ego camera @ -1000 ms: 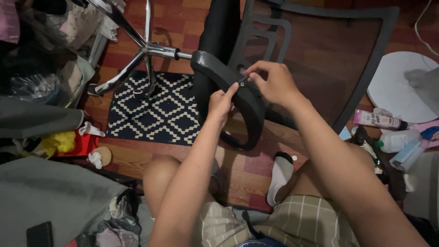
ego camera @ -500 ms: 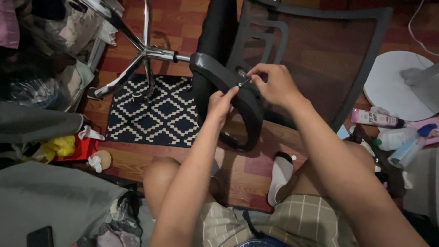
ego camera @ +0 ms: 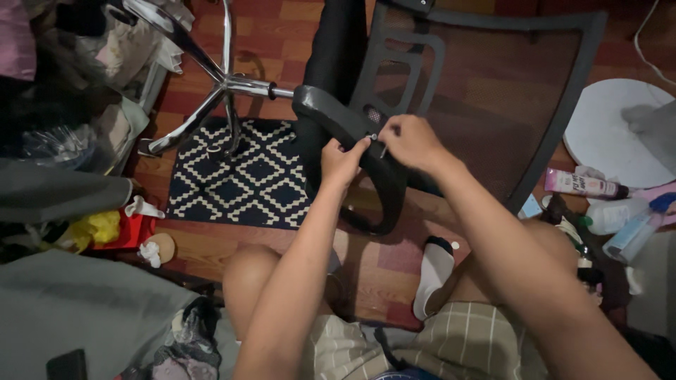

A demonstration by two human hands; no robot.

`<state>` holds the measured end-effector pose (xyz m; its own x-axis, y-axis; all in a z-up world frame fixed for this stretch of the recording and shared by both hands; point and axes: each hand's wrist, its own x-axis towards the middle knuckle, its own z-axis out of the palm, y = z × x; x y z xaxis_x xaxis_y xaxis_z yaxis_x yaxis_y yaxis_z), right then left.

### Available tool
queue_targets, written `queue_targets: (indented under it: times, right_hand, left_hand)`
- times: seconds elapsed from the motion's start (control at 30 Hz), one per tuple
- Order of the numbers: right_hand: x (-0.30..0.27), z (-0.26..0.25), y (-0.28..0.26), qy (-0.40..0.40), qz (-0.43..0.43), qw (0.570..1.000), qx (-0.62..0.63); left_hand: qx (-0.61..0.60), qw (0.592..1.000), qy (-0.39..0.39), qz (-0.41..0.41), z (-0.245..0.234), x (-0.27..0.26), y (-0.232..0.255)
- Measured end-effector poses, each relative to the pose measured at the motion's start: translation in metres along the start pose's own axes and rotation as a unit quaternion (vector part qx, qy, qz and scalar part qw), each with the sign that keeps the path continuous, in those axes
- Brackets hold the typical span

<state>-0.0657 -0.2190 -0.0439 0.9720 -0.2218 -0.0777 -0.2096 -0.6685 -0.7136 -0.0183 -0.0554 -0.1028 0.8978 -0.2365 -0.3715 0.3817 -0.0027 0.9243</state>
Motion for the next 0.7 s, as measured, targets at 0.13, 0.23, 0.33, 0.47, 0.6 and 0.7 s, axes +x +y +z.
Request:
queue_targets:
  times: [0.13, 0.23, 0.33, 0.47, 0.6, 0.7]
  right_hand:
    - [-0.003, 0.002, -0.008, 0.004, -0.051, 0.999, 0.005]
    - [0.000, -0.001, -0.011, -0.003, -0.054, 0.998, -0.010]
    - [0.004, -0.001, -0.009, -0.035, -0.019, 0.999, -0.010]
    - [0.012, 0.006, -0.004, -0.045, 0.057, 0.997, 0.020]
    - [0.024, 0.004, 0.002, -0.003, 0.051, 0.997, 0.050]
    - [0.031, -0.001, 0.002, -0.048, -0.005, 0.988, 0.149]
  left_hand:
    - [0.015, 1.000, -0.009, 0.017, -0.002, 0.003, -0.005]
    - [-0.005, 0.999, -0.019, 0.045, -0.006, 0.009, -0.012]
    - [-0.009, 0.996, -0.034, 0.085, -0.011, 0.013, -0.017]
    - [0.056, 0.998, -0.015, 0.040, -0.015, 0.006, -0.007]
    - [0.262, 0.960, -0.001, 0.102, -0.022, -0.021, 0.034]
    - [0.414, 0.899, 0.048, 0.138, -0.042, -0.051, 0.073]
